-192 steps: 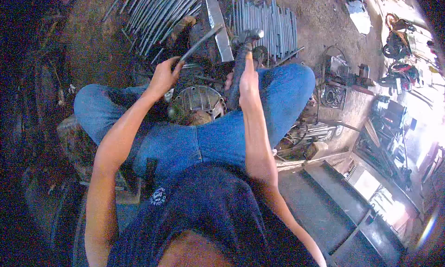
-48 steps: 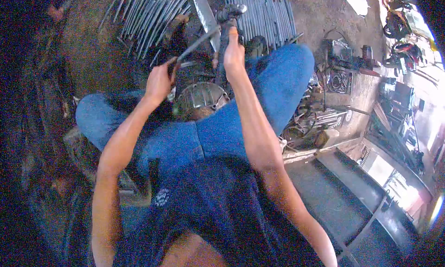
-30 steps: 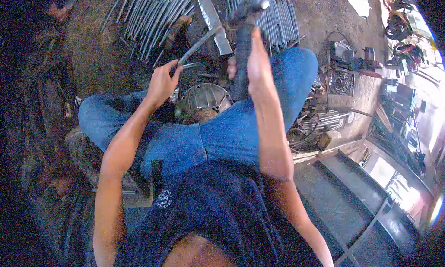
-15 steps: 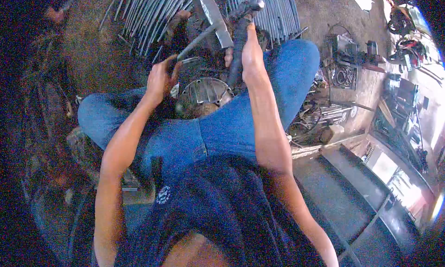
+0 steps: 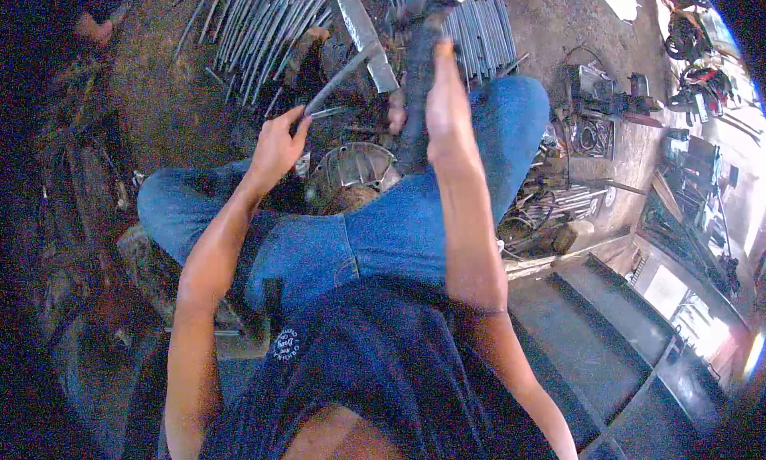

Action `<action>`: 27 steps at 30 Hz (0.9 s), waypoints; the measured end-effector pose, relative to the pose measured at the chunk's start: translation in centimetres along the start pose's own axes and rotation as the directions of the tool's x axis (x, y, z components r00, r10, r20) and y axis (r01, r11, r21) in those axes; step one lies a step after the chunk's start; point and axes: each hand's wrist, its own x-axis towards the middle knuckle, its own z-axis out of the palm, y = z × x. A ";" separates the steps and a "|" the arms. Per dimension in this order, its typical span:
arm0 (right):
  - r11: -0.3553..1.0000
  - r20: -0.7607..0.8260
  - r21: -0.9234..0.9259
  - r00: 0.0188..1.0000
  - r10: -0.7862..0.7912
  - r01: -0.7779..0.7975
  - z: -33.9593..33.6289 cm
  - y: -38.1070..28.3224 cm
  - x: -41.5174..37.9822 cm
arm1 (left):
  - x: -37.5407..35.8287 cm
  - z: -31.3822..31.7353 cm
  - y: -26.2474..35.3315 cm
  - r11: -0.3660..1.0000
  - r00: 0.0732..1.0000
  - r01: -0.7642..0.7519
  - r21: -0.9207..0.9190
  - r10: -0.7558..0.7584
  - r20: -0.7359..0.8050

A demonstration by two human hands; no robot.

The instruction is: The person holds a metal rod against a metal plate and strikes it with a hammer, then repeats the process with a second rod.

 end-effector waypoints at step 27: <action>0.975 -0.061 -0.090 0.978 0.199 -0.204 -1.4 4.6 2.9 | -0.1 -0.4 -0.1 0.997 0.996 0.039 -0.059 -0.033 0.088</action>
